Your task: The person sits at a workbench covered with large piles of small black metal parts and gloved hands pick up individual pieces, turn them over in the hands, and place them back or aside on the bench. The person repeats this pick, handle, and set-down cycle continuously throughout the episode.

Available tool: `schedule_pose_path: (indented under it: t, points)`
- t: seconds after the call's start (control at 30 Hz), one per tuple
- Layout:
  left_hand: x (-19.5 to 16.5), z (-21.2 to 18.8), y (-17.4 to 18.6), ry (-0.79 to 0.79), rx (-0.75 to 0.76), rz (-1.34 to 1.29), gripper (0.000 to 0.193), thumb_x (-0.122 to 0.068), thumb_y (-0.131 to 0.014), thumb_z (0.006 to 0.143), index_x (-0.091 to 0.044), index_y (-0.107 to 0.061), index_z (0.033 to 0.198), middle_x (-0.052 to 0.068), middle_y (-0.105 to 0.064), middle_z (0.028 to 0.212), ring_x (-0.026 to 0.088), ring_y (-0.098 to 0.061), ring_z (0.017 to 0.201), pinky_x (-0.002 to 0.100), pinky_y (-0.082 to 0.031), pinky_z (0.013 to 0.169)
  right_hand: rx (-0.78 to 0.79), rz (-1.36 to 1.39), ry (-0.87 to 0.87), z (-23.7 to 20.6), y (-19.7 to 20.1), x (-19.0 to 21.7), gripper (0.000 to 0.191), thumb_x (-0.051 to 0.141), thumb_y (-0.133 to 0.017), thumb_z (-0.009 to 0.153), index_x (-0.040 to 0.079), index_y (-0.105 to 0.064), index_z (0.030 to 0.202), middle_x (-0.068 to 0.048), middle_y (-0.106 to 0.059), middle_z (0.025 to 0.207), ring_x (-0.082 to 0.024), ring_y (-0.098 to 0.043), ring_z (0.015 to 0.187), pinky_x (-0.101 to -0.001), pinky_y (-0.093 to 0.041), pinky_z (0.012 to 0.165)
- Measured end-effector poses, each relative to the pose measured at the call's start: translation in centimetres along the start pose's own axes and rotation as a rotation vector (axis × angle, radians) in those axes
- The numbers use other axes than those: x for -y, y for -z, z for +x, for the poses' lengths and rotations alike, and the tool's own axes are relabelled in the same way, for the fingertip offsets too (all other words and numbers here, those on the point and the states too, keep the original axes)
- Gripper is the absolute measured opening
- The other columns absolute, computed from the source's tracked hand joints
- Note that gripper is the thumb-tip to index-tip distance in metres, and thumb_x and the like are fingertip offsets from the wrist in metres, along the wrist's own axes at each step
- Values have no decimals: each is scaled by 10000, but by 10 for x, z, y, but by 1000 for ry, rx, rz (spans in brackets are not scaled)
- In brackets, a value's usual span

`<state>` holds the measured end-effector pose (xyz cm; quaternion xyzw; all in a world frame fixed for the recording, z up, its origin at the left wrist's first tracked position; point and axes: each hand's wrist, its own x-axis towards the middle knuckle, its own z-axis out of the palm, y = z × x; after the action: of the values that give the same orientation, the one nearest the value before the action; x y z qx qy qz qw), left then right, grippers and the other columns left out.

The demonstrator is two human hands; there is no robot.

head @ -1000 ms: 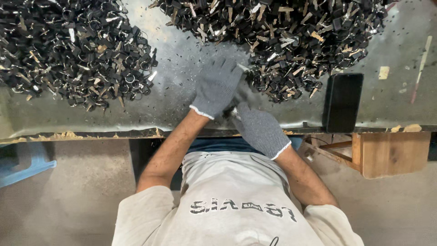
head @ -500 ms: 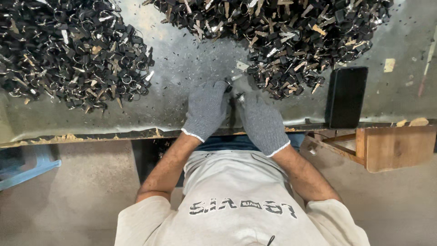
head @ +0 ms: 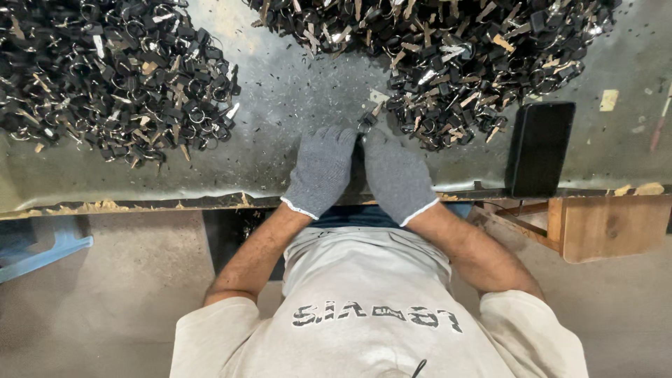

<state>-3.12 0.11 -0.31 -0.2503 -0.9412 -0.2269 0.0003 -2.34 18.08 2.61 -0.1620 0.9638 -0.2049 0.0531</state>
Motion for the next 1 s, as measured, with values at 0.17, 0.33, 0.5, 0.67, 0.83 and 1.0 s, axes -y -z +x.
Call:
schedule_pose_path:
  t: [0.17, 0.33, 0.5, 0.67, 0.83, 1.0]
  points:
    - [6, -5, -3, 19, -77, -73, 281, -101, -636, 863, -36, -618, 1135, 184, -639, 1029, 375, -622, 992, 501, -461, 860, 282, 174, -149, 7, 10, -13, 355, 243, -578, 1021, -53, -523, 1209, -231, -684, 728, -414, -700, 678, -535, -554, 598]
    - [3, -6, -6, -14, -77, -56, 288, -92, -641, 852, -33, -625, 1134, 172, -641, 1004, 370, -623, 966, 501, -464, 866, 42, -184, 16, 3, -1, 0, 363, 136, -579, 983, -70, -511, 1273, -211, -700, 842, -396, -713, 747, -518, -572, 654]
    - [3, -3, 2, -17, -122, -24, 207, -158, -676, 895, -65, -631, 1074, 136, -634, 952, 338, -629, 911, 482, -460, 838, 235, 332, -178, 12, 6, -9, 503, 229, -612, 986, -13, -499, 1412, -237, -713, 874, -440, -703, 782, -550, -562, 641]
    - [-9, -10, 8, 74, -197, 37, 156, -166, -715, 888, -74, -644, 992, 118, -605, 849, 325, -618, 826, 476, -447, 752, 31, -32, 77, -8, 3, -6, 441, 202, -646, 956, -78, -555, 1284, -233, -686, 911, -412, -704, 804, -497, -567, 668]
    - [0, -10, 8, 56, -216, -68, 156, -172, -746, 863, -94, -615, 897, 108, -602, 809, 330, -620, 784, 482, -431, 711, 70, -142, 104, -19, -10, -3, 346, 198, -616, 962, -74, -587, 1174, -214, -688, 891, -375, -704, 801, -471, -562, 695]
    - [-8, -7, 11, 40, -183, -8, 149, -141, -715, 838, -81, -631, 945, 119, -622, 837, 330, -642, 817, 470, -446, 737, 248, -1, -17, -3, -7, 2, 315, 212, -556, 1067, -48, -563, 1243, -203, -684, 882, -374, -704, 795, -465, -555, 642]
